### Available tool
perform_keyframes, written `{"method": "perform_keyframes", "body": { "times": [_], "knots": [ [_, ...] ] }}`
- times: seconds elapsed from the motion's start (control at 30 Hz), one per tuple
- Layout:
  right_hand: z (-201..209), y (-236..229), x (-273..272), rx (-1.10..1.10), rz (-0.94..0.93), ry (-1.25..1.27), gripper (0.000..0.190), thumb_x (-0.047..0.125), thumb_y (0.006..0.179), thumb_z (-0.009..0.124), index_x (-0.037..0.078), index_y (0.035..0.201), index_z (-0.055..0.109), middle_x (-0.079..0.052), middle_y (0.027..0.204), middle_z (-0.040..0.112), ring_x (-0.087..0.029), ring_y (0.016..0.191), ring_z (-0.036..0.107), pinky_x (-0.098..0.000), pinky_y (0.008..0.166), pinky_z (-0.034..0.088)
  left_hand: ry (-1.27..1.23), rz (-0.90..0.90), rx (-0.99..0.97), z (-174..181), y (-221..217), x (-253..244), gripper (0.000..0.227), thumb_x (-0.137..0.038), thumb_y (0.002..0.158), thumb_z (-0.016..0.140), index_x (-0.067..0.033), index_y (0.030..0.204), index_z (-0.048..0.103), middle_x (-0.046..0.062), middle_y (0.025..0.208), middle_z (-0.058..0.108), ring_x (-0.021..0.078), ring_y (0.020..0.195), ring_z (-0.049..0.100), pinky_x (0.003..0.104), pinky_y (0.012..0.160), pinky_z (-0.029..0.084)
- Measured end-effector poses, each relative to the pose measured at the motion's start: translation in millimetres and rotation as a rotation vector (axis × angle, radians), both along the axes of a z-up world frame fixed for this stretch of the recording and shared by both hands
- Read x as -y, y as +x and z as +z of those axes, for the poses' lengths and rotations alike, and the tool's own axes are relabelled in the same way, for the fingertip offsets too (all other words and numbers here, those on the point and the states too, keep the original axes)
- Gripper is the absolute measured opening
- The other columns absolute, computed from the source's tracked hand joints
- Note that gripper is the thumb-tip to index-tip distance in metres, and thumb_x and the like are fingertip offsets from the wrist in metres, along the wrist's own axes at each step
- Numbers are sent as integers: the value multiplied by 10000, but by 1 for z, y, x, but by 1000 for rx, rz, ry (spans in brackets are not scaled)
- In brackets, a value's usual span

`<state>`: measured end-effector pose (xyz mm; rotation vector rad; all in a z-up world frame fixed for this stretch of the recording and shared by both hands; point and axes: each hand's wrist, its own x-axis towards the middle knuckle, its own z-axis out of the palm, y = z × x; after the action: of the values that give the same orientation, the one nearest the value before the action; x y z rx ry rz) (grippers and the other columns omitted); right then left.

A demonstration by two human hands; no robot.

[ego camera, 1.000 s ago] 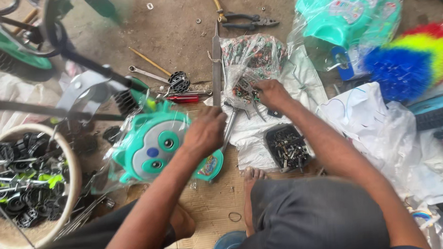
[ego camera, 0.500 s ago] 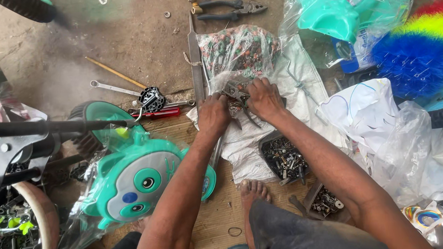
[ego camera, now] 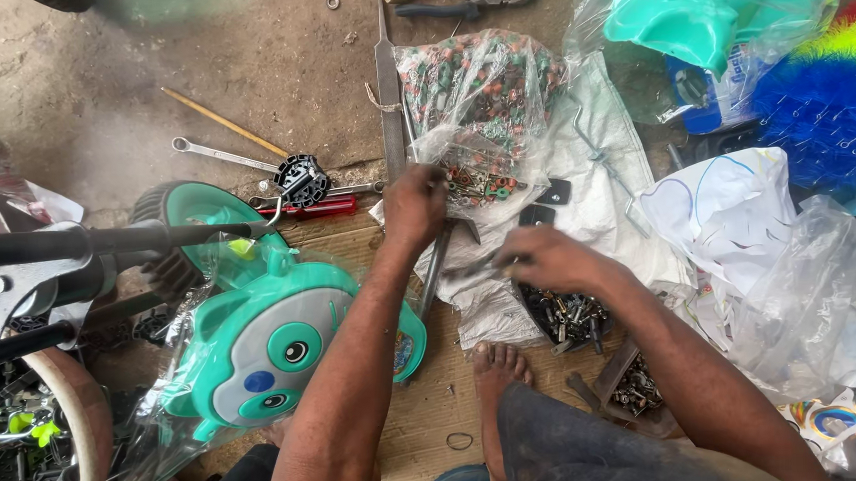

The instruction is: The person assembles a child's tricycle by attaching a green plastic seat to the frame. They use a wrench to tighten bolts and secure the seat in place.

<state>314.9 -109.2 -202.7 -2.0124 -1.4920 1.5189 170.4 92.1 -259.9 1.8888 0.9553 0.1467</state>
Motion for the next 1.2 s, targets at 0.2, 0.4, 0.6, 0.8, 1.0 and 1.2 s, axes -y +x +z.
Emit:
{"method": "perform_keyframes", "body": {
  "times": [0.2,0.4,0.6,0.8,1.0,1.2],
  "knots": [
    [-42,2,-46,276,-232,470,175,82,908,715,84,1082,733,-86,946,675,-265,834,684,-402,756,568,277,-82,25,4,1,24,183,-154,807,741,-112,984,717,117,1005,662,347,1017,643,512,882,432],
    [-71,-4,-56,500,-143,541,230,75,877,744,54,1104,715,-122,881,646,-293,797,675,-416,705,567,280,-193,27,9,-21,32,250,-160,830,738,-96,1062,670,118,992,672,352,1001,652,537,888,428],
    [-87,-7,-51,593,-183,648,208,64,907,711,72,1115,716,-91,897,619,-272,788,666,-397,650,576,399,-183,-103,9,-11,29,329,-156,868,694,-74,1184,653,162,962,655,364,925,653,564,872,399],
    [-103,5,-54,702,-157,403,132,9,923,676,46,1041,721,-47,789,526,-175,655,565,-315,512,540,414,-169,-210,6,8,8,202,-140,912,636,-109,1107,679,162,959,628,343,855,653,561,883,391],
    [-103,0,-49,638,-229,454,133,133,894,748,17,947,707,-69,790,522,-173,642,542,-311,520,519,358,-49,-169,-11,10,13,199,-237,939,692,-102,1079,655,148,999,638,354,907,660,565,924,397],
    [-92,4,-66,499,-326,109,110,129,902,728,49,977,716,-96,884,592,-217,762,613,-382,666,571,345,-71,-151,-10,6,8,295,-136,822,698,-103,1114,669,149,1037,659,367,937,667,636,930,351]
  ]
}}
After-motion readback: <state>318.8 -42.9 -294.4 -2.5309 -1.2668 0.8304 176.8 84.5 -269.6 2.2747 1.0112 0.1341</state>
